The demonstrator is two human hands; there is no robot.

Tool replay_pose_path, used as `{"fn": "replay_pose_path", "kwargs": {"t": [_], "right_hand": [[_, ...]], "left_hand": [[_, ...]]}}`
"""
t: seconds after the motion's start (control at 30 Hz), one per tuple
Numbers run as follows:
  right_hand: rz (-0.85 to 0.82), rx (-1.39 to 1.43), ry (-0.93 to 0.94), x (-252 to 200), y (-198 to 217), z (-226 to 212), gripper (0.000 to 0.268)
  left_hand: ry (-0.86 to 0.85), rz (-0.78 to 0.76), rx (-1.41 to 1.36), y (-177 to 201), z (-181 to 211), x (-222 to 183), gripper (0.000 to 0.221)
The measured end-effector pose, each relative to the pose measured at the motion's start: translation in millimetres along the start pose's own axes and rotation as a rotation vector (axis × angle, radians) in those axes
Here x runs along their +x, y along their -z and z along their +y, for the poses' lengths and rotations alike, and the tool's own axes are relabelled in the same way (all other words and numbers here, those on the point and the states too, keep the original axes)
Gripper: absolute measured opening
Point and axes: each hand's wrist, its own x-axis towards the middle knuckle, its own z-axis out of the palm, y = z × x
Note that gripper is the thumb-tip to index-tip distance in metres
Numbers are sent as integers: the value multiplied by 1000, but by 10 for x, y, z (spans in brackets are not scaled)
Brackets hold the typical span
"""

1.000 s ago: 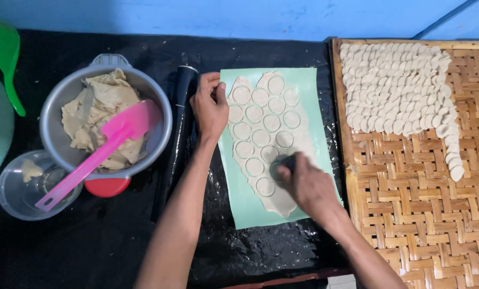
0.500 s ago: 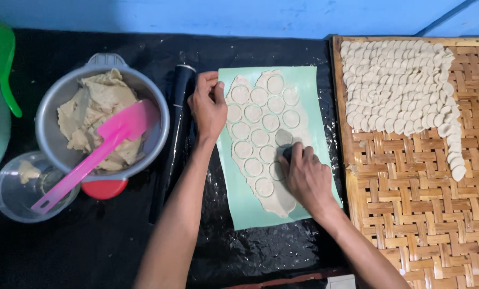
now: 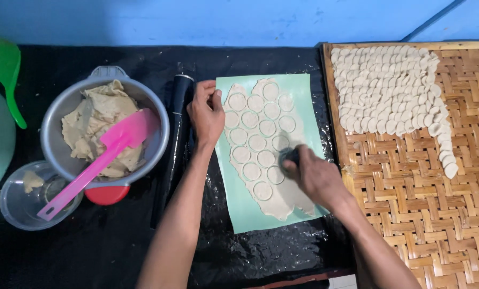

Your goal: Rolling out dough, cutting small circular pieces with a tool, and transferring them to a drying tray.

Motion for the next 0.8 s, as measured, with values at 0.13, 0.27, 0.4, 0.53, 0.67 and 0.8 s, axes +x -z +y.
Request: {"fn": "replay_pose_path", "kwargs": {"t": [0.13, 0.27, 0.4, 0.53, 0.67, 0.8], "right_hand": [[470, -135, 214, 219, -122, 243, 45], [516, -209, 226, 430, -162, 295, 47], [487, -356, 100, 514, -209, 187, 48], [498, -394, 105, 488, -177, 181, 46], [486, -355, 277, 459, -119, 202, 46], [518, -267, 217, 514, -188, 265, 46]], "left_hand": [[15, 4, 11, -14, -3, 5, 17], [12, 3, 9, -2, -3, 5, 18], [45, -10, -5, -4, 17, 16, 18], [50, -17, 1, 3, 43, 8, 17], [44, -14, 3, 2, 23, 2, 18], [43, -19, 8, 6, 68, 23, 17]]}}
